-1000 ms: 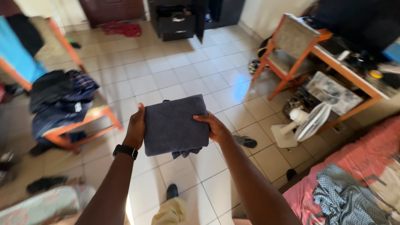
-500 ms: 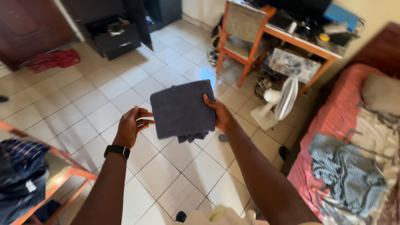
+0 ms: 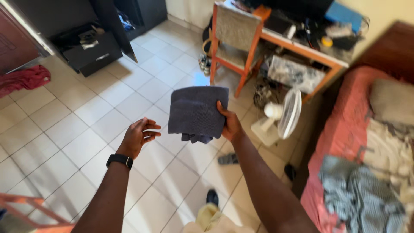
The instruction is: The person picks up clothing items from a bed and chair, folds them, and places them into a wardrobe. The person then picks up a plate with items on it and a broom from the floor.
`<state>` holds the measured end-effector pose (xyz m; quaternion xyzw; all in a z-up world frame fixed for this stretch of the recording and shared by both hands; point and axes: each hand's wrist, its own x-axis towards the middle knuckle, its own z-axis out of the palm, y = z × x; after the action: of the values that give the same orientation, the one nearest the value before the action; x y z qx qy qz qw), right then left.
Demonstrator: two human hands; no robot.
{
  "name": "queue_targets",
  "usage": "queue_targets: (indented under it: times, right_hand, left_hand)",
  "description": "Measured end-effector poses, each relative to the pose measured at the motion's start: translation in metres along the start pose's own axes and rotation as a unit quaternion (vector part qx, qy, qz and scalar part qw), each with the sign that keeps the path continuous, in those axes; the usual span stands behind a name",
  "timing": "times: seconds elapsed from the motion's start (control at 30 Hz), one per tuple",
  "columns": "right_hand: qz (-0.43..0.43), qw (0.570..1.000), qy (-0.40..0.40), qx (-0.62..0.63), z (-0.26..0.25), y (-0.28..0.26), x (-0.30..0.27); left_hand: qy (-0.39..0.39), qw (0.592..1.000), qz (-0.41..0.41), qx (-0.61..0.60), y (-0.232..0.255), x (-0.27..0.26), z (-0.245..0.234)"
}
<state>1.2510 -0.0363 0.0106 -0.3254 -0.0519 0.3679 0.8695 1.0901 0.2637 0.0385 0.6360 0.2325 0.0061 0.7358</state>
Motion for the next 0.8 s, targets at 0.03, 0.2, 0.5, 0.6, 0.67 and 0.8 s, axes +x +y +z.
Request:
queue_targets:
  times: [0.03, 0.2, 0.5, 0.6, 0.67, 0.8]
  right_hand:
    - [-0.003, 1.000, 0.004, 0.012, -0.003, -0.012, 0.019]
    - [-0.005, 1.000, -0.002, 0.005, -0.010, -0.067, 0.098]
    - [-0.018, 0.999, -0.034, 0.006, -0.013, -0.101, 0.216]
    - [-0.012, 1.000, -0.011, 0.000, -0.019, -0.105, 0.258]
    - [-0.015, 1.000, 0.002, -0.002, -0.023, -0.107, 0.291]
    - [-0.023, 1.000, 0.007, 0.000, -0.021, -0.117, 0.352]
  left_hand:
    - [0.004, 1.000, 0.007, -0.003, 0.010, 0.017, 0.005]
    - [0.025, 0.999, -0.003, 0.040, 0.052, 0.082, 0.024]
    - [0.023, 0.999, -0.024, -0.021, 0.058, 0.189, 0.005]
    - [0.027, 0.999, -0.028, -0.027, 0.060, 0.241, -0.012]
    - [0.017, 0.999, -0.026, -0.037, 0.063, 0.278, -0.026]
    - [0.005, 0.999, -0.021, -0.049, 0.087, 0.363, -0.053]
